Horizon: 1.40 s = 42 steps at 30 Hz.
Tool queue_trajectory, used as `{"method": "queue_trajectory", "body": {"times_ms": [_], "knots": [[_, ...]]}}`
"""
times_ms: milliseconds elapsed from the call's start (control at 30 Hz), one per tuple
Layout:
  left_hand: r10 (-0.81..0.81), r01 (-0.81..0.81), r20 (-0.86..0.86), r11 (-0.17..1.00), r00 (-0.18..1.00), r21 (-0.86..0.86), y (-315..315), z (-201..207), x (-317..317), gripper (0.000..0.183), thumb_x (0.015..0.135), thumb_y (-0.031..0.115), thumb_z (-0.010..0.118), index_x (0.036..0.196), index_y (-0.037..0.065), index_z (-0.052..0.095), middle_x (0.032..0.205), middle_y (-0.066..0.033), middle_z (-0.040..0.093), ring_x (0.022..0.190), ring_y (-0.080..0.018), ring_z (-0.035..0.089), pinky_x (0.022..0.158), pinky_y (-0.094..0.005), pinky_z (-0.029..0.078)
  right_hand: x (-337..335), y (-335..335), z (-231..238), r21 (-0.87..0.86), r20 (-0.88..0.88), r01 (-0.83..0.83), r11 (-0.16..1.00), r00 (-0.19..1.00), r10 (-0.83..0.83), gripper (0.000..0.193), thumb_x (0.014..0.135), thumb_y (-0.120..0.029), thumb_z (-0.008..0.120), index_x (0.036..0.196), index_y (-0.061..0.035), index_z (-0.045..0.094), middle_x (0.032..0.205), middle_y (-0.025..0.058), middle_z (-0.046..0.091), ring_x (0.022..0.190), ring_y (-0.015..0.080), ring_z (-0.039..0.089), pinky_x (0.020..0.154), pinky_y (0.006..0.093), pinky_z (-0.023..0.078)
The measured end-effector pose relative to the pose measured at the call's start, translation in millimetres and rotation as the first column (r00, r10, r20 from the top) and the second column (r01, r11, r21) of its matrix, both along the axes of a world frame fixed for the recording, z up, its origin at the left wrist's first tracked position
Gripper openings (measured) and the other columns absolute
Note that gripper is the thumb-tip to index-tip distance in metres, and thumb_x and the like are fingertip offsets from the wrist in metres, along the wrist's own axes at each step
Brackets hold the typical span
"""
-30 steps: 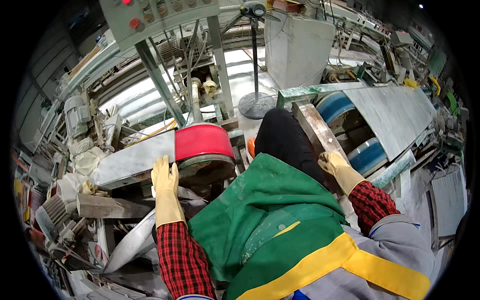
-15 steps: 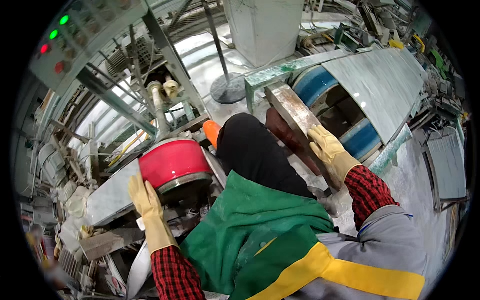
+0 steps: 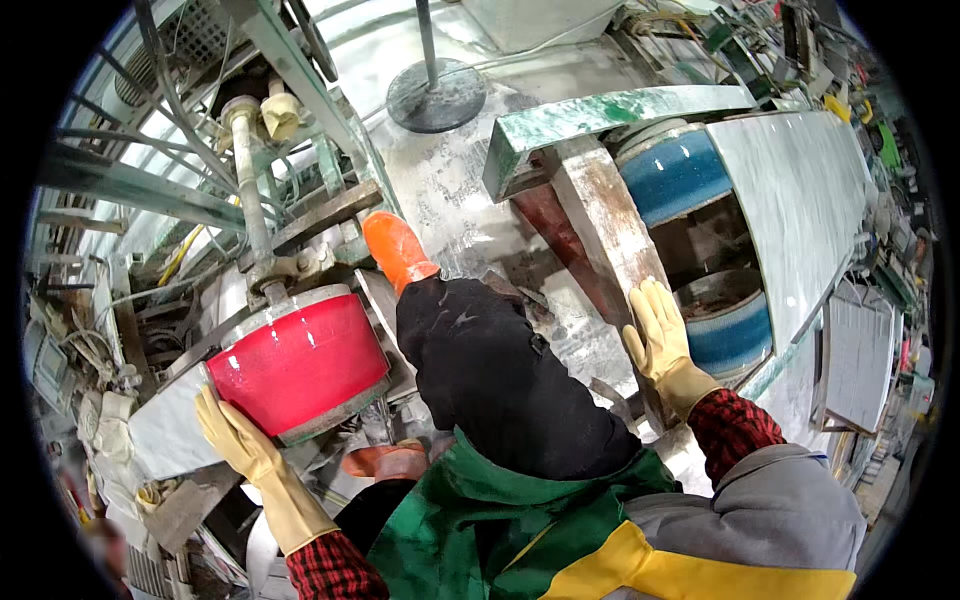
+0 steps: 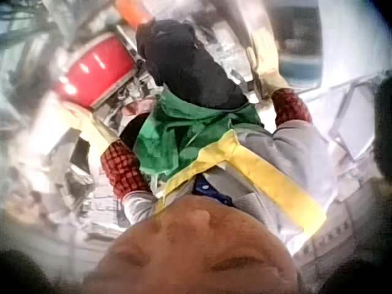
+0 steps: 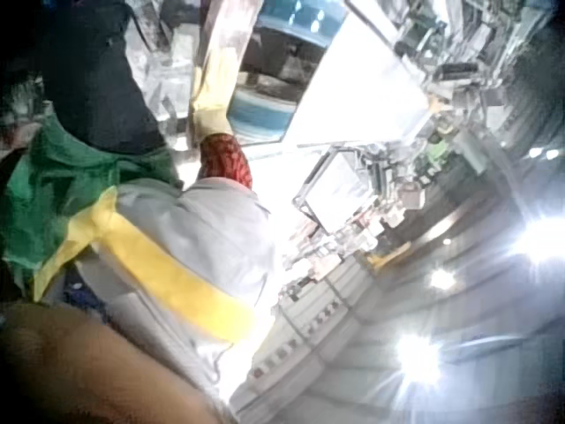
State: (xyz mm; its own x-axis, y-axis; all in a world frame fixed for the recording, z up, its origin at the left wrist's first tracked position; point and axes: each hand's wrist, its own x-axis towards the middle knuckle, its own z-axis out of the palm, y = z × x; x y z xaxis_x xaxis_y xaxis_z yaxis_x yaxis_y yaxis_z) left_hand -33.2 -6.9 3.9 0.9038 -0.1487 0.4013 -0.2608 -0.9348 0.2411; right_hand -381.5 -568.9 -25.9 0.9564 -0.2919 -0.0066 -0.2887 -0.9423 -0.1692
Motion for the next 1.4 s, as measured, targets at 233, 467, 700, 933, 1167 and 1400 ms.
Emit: {"method": "queue_trajectory", "body": {"times_ms": [233, 467, 700, 933, 1167, 1400], "knots": [[0.058, -0.110, -0.135, 0.900, 0.989, -0.421, -39, 26, -19, 0.042, 0.110, 0.023, 0.046, 0.148, 0.005, 0.054, 0.158, -0.0206, 0.044, 0.147, -0.0365, 0.039, 0.125, -0.0427, 0.025, -5, -7, -14, 0.013, 0.115, -0.052, 0.999, 0.992, 0.051, 0.062, 0.092, -0.018, 0.066, 0.148, 0.0017, 0.045, 0.148, 0.0311, 0.046, 0.139, 0.0512, 0.041, 0.120, 0.0550, 0.030], [-0.270, 0.203, -0.049, 0.821, 0.962, -0.534, -6, 36, -65, 0.043, 0.113, 0.024, 0.040, 0.152, 0.009, 0.049, 0.155, -0.0163, 0.049, 0.145, -0.0273, 0.044, 0.121, -0.0358, 0.031, -7, -1, -16, 0.004, 0.327, -0.069, 0.998, 0.943, 0.064, 0.055, 0.094, -0.019, 0.065, 0.145, -0.0015, 0.051, 0.146, 0.0273, 0.051, 0.137, 0.0463, 0.046, 0.119, 0.0509, 0.034], [-0.095, -0.086, -0.225, 0.730, 0.970, -0.679, 17, 53, -89, 0.048, 0.114, 0.030, 0.038, 0.153, 0.004, 0.048, 0.154, -0.0128, 0.050, 0.143, -0.0215, 0.045, 0.121, -0.0327, 0.029, -17, -4, -22, -0.043, 0.295, -0.067, 0.997, 0.952, 0.077, 0.059, 0.090, -0.021, 0.067, 0.143, -0.0013, 0.051, 0.143, 0.0242, 0.052, 0.138, 0.0422, 0.044, 0.121, 0.0491, 0.030], [0.029, -0.172, -0.238, 0.776, 0.971, -0.606, 55, 60, -104, 0.052, 0.113, 0.033, 0.037, 0.152, 0.001, 0.048, 0.157, -0.0125, 0.048, 0.147, -0.0224, 0.041, 0.124, -0.0335, 0.027, -18, -4, -19, -0.046, 0.278, -0.047, 0.998, 0.959, 0.059, 0.057, 0.090, -0.021, 0.067, 0.140, -0.0003, 0.051, 0.143, 0.0242, 0.052, 0.137, 0.0421, 0.045, 0.121, 0.0490, 0.031], [0.216, -0.443, -0.387, 0.429, 0.897, -0.788, 126, 75, -130, 0.064, 0.107, 0.048, 0.038, 0.158, 0.009, 0.042, 0.166, -0.0117, 0.036, 0.154, -0.0257, 0.032, 0.125, -0.0418, 0.021, -18, -4, -28, -0.104, 0.370, -0.082, 0.991, 0.922, 0.115, 0.057, 0.091, -0.020, 0.066, 0.142, -0.0003, 0.050, 0.143, 0.0261, 0.052, 0.136, 0.0440, 0.047, 0.119, 0.0505, 0.033], [0.440, -0.616, -0.565, -0.034, 0.698, -0.787, 180, 35, -223, 0.068, 0.105, 0.048, 0.046, 0.158, 0.005, 0.040, 0.163, -0.0164, 0.039, 0.152, -0.0247, 0.035, 0.126, -0.0393, 0.022, -20, -2, -41, -0.106, 0.398, -0.104, 0.989, 0.907, 0.138, 0.060, 0.089, -0.017, 0.069, 0.143, 0.0008, 0.050, 0.141, 0.0291, 0.053, 0.133, 0.0482, 0.048, 0.118, 0.0536, 0.035]]}}
